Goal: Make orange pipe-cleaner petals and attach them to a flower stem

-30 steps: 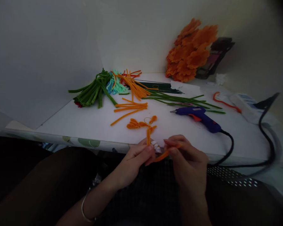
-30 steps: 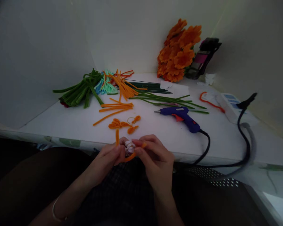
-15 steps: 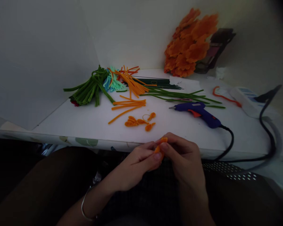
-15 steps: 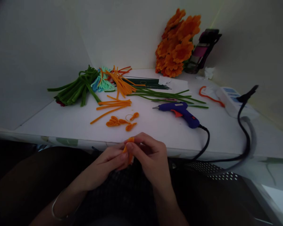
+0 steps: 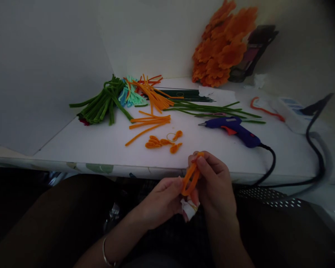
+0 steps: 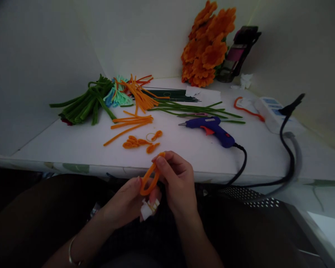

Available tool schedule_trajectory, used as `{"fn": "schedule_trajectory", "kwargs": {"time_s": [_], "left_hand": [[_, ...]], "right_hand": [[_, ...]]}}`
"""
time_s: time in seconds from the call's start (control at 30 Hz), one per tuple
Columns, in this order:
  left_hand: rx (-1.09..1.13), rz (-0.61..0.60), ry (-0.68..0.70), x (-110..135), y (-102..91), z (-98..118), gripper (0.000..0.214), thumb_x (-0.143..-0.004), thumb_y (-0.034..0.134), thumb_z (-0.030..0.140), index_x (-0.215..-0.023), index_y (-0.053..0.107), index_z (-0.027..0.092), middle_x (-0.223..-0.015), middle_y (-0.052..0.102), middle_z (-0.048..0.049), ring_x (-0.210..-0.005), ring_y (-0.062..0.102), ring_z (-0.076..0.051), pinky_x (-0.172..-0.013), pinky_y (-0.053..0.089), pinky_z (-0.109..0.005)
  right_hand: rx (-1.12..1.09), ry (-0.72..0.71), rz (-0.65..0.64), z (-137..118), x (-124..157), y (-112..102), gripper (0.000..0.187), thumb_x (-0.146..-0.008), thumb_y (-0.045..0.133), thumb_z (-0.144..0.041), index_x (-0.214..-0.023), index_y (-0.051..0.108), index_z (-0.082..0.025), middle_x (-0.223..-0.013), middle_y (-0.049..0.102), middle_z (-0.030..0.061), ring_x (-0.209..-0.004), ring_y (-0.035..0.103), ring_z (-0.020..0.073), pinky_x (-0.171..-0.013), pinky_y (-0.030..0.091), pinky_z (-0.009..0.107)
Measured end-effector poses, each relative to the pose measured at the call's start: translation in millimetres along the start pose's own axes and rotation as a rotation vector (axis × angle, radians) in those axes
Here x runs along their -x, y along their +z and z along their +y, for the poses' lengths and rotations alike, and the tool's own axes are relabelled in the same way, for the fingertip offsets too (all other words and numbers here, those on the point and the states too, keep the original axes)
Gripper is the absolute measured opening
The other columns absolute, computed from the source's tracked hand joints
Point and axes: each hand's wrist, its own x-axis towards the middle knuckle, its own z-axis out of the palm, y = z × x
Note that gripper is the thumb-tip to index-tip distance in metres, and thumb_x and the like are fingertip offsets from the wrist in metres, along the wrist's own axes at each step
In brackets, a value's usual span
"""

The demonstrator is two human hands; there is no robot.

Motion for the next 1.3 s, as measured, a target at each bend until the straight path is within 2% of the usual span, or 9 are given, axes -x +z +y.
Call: {"fn": "schedule_trajectory", "kwargs": {"time_s": [0.1,0.2,0.5,0.6,0.7,0.77,0.87,1.0,1.3], "left_hand": [[-0.035,0.051,0.037,-1.2,1.1,-3.3,0.054,-0.078,0.055,0.064,-0.059,0.051,0.013,-0.054,0.046,0.0020,-0.038,0.034,-0.003,-0.036,0.026,-0.017],[-0.074,0.102,0.013,0.0,1.8,-3.1,0.054,-0.078,0.054,0.062,-0.056,0.048,0.014,-0.052,0.044,0.0029,-0.038,0.035,-0.004,-0.037,0.024,-0.018],[-0.057,0.141,0.004,1.7,3.9,2.4,0.051,-0.074,0.063,0.057,-0.053,0.043,0.015,-0.049,0.041,0.0043,-0.042,0.034,-0.005,-0.041,0.022,-0.021],[-0.161,0.251,0.067,3.6,0.1,12.6,0.042,-0.078,0.063,0.049,-0.059,0.050,0.014,-0.053,0.044,0.0041,-0.043,0.034,-0.004,-0.041,0.025,-0.019],[-0.326,0.330,0.150,6.9,-1.9,26.5,0.031,-0.083,0.060,0.040,-0.066,0.054,0.014,-0.057,0.046,0.0041,-0.048,0.038,-0.005,-0.045,0.033,-0.017],[-0.467,0.339,0.187,9.2,-0.6,34.1,0.028,-0.086,0.056,0.037,-0.069,0.055,0.015,-0.061,0.047,0.0036,-0.053,0.041,-0.006,-0.049,0.037,-0.017],[-0.701,0.367,0.241,12.2,3.1,38.9,0.025,-0.090,0.051,0.035,-0.075,0.056,0.016,-0.067,0.049,0.0028,-0.060,0.044,-0.008,-0.055,0.039,-0.019],[-0.926,0.440,0.318,14.4,4.3,34.6,0.019,-0.092,0.048,0.034,-0.085,0.056,0.018,-0.070,0.050,0.0025,-0.064,0.044,-0.009,-0.058,0.036,-0.022],[-0.781,0.503,0.339,14.6,-2.5,29.1,0.012,-0.088,0.055,0.030,-0.086,0.056,0.018,-0.069,0.054,0.0022,-0.063,0.048,-0.011,-0.059,0.037,-0.023]], "right_hand": [[-0.003,-0.005,0.046,1.6,2.0,1.4,0.015,-0.069,0.076,-0.030,-0.068,0.065,-0.020,-0.062,0.061,-0.0037,-0.050,0.051,0.0049,-0.043,0.042,0.012],[0.007,-0.038,0.067,2.4,2.8,1.9,0.015,-0.070,0.075,-0.031,-0.068,0.065,-0.021,-0.066,0.061,-0.0028,-0.053,0.050,0.0060,-0.044,0.042,0.014],[0.061,-0.174,-0.027,4.9,3.9,0.5,0.013,-0.081,0.065,-0.031,-0.073,0.063,-0.021,-0.067,0.053,-0.0032,-0.052,0.043,0.0060,-0.042,0.036,0.017],[0.192,-0.370,-0.185,1.2,3.1,-10.4,0.005,-0.085,0.061,-0.029,-0.084,0.064,-0.024,-0.074,0.054,-0.0017,-0.062,0.052,0.0100,-0.046,0.041,0.021],[0.632,-0.628,-0.370,-5.7,2.7,-21.4,0.018,-0.078,0.067,-0.017,-0.093,0.066,-0.026,-0.082,0.062,0.0001,-0.075,0.059,0.0142,-0.063,0.051,0.028],[0.867,-0.766,-0.399,-8.7,2.9,-25.6,0.028,-0.076,0.068,-0.009,-0.097,0.067,-0.027,-0.086,0.063,0.0005,-0.075,0.061,0.0136,-0.065,0.052,0.027],[1.006,-0.900,-0.346,-7.9,3.5,-27.4,0.033,-0.077,0.065,-0.004,-0.101,0.066,-0.027,-0.088,0.063,0.0010,-0.075,0.062,0.0130,-0.062,0.053,0.026],[1.092,-0.948,-0.316,-2.6,4.1,-27.0,0.033,-0.076,0.064,-0.001,-0.099,0.065,-0.024,-0.088,0.063,0.0012,-0.075,0.061,0.0132,-0.064,0.053,0.026],[1.096,-0.923,-0.296,0.7,7.7,-24.6,0.031,-0.078,0.063,-0.005,-0.101,0.066,-0.026,-0.089,0.065,0.0025,-0.078,0.062,0.0153,-0.064,0.054,0.029]]}}
